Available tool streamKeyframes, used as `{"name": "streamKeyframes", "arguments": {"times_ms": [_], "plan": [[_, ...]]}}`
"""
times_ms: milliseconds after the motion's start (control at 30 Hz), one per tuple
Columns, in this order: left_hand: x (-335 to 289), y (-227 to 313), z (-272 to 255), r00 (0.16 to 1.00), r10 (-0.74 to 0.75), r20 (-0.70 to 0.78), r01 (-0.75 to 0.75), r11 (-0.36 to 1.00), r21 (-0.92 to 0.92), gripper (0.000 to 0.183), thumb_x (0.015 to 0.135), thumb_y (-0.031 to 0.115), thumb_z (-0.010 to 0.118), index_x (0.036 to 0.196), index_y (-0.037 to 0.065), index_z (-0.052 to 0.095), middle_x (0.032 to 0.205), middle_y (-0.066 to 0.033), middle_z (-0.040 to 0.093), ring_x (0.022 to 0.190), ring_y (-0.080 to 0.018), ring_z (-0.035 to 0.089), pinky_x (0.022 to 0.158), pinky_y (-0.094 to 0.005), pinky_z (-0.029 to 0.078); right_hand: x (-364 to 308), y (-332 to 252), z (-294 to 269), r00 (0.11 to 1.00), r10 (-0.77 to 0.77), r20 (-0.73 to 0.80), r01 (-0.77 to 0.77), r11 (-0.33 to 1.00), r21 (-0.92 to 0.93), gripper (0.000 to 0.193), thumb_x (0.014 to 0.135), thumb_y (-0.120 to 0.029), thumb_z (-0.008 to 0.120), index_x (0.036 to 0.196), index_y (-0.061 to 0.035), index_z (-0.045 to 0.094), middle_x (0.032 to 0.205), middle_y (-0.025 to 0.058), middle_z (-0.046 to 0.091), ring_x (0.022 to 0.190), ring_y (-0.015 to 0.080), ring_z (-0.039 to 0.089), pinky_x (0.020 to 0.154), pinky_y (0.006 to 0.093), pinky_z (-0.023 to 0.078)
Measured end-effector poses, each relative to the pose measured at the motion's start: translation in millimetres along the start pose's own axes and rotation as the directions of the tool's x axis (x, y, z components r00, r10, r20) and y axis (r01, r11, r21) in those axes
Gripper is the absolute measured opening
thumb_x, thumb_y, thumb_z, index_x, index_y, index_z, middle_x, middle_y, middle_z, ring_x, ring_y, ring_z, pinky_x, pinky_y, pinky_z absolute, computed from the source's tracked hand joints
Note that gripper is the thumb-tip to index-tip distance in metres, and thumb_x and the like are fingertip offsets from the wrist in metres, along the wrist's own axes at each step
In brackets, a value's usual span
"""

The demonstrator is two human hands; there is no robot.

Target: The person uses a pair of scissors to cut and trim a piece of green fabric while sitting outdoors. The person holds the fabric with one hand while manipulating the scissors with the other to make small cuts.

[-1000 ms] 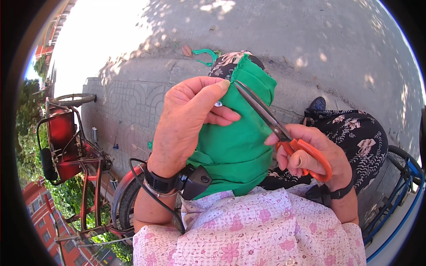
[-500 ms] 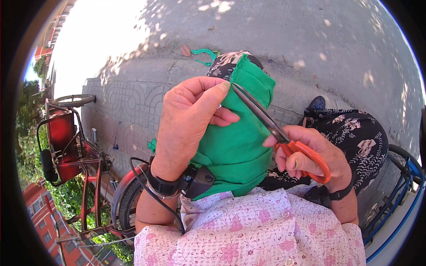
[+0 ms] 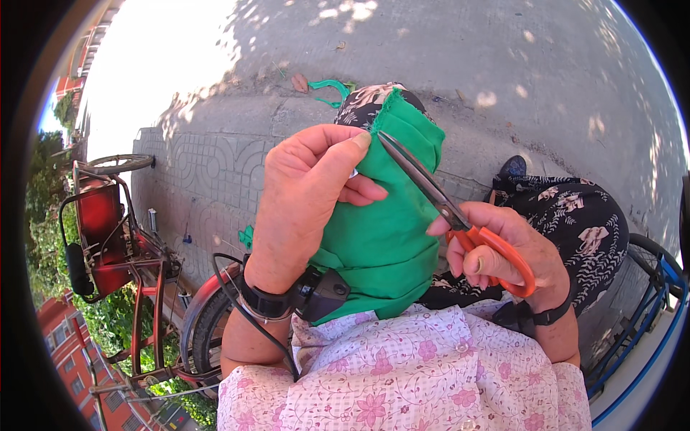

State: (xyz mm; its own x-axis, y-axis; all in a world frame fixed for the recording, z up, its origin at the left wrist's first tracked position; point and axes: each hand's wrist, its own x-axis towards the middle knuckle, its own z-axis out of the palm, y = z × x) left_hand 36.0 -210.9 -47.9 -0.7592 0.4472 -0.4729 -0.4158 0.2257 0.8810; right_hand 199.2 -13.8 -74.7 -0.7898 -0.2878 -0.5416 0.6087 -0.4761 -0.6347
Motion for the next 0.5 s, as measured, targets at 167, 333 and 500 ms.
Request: {"name": "streamKeyframes", "arguments": {"times_ms": [167, 333, 500], "plan": [[1.7, -1.3, -1.8, 1.000, -0.006, 0.006, 0.006, 1.000, -0.015, 0.025, 0.098, 0.019, 0.064, 0.106, -0.004, 0.068, 0.088, -0.0066, 0.069, 0.067, -0.0149, 0.070, 0.060, -0.0235, 0.056, -1.0, 0.4, -1.3, 1.000, 0.005, 0.017, -0.005, 1.000, 0.009, 0.061, 0.086, -0.039, 0.080, 0.127, 0.0012, 0.058, 0.081, -0.0007, 0.063, 0.064, 0.0046, 0.055, 0.057, 0.0187, 0.045], [1.1, -1.8, -1.3, 1.000, -0.004, 0.007, 0.004, 1.000, -0.026, 0.025, 0.098, 0.019, 0.064, 0.106, -0.004, 0.069, 0.088, -0.0068, 0.070, 0.067, -0.0150, 0.070, 0.060, -0.0236, 0.056, -1.1, 0.7, -1.2, 0.999, 0.002, 0.033, -0.004, 0.999, 0.036, 0.062, 0.087, -0.040, 0.080, 0.127, 0.0014, 0.058, 0.081, -0.0007, 0.063, 0.062, 0.0045, 0.055, 0.056, 0.0188, 0.045], [1.2, -4.2, -2.2, 1.000, 0.001, 0.003, -0.001, 0.999, -0.036, 0.025, 0.098, 0.019, 0.064, 0.107, -0.003, 0.069, 0.089, -0.0071, 0.070, 0.067, -0.0147, 0.070, 0.060, -0.0235, 0.056, 0.4, 1.6, -1.0, 0.999, 0.007, 0.032, -0.008, 0.999, 0.032, 0.061, 0.087, -0.039, 0.080, 0.127, 0.0011, 0.058, 0.080, -0.0011, 0.062, 0.062, 0.0043, 0.055, 0.056, 0.0186, 0.045]]}}
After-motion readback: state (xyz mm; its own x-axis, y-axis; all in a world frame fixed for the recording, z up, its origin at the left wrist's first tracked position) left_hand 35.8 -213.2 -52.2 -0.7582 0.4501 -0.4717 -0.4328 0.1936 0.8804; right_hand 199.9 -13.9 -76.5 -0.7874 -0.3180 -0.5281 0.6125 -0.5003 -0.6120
